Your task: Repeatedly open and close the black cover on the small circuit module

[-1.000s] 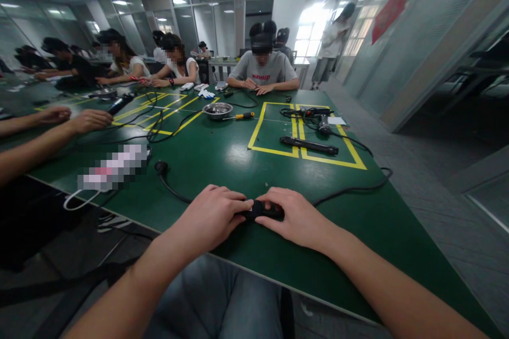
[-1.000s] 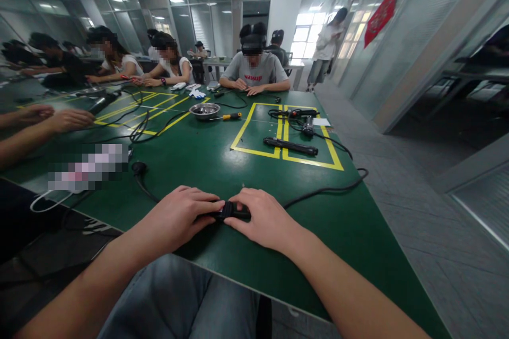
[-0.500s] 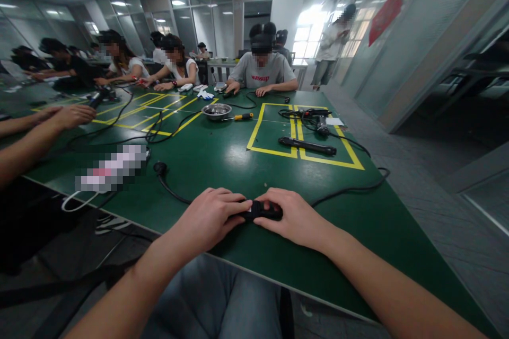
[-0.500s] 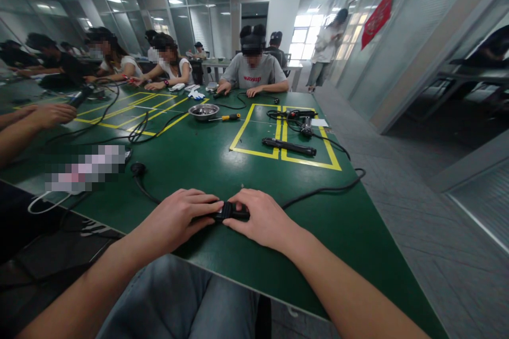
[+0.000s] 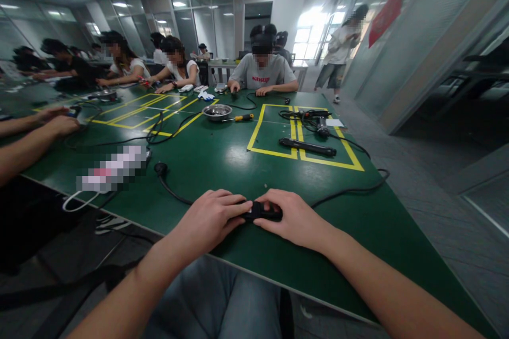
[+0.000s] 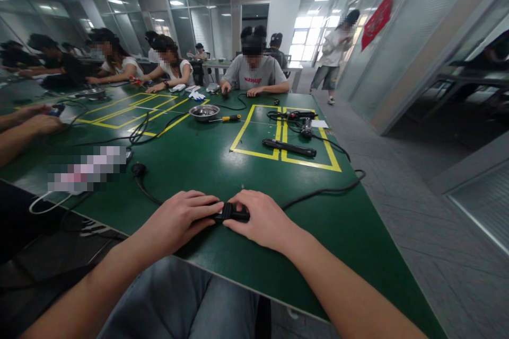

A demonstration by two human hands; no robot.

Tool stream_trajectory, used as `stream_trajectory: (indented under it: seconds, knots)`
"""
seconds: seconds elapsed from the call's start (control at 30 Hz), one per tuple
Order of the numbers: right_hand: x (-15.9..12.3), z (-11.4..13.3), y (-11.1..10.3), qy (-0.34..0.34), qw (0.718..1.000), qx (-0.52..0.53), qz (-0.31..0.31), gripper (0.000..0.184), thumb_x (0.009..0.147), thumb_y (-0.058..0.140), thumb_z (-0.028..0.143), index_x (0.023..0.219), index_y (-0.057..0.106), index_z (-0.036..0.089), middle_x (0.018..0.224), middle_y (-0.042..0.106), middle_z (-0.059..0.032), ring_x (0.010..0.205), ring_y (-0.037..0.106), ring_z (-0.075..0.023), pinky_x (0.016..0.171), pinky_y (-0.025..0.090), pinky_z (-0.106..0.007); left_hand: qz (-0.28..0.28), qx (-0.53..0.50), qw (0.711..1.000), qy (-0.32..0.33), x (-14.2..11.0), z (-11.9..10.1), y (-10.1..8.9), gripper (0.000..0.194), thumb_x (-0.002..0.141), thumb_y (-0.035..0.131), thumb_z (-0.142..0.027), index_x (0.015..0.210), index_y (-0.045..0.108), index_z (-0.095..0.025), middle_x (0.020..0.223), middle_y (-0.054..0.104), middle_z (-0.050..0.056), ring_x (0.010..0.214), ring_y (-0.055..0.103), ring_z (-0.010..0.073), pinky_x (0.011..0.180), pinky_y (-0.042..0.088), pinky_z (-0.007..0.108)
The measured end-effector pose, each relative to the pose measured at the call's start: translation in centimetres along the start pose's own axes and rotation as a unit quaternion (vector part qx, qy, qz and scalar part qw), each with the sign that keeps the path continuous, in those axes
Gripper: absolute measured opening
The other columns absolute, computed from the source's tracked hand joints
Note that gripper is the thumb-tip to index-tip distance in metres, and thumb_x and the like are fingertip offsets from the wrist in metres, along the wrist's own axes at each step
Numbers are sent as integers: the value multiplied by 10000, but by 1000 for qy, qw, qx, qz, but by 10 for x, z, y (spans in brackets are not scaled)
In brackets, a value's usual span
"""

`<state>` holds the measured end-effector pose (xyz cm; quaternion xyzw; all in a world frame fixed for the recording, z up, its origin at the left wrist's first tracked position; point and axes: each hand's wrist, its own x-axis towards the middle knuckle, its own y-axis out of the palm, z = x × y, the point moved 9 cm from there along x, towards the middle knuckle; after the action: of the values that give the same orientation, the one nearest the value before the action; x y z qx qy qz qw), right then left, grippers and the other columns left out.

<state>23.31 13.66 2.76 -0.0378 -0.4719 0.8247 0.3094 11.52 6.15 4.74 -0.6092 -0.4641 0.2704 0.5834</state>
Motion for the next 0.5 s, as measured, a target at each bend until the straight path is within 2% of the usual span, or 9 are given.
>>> stream_trajectory:
  seconds: [0.5]
  knots:
    - [0,0,0,12,1000,2,3,207,883,881,238,1017,726,208,903,713,-6,811,667,-197,773,504,-323,-17,0,1000,-3,-4,2,2,354,1103,668,-288,1454,709,-301,1341,796,40,1151,732,284,910,581,420]
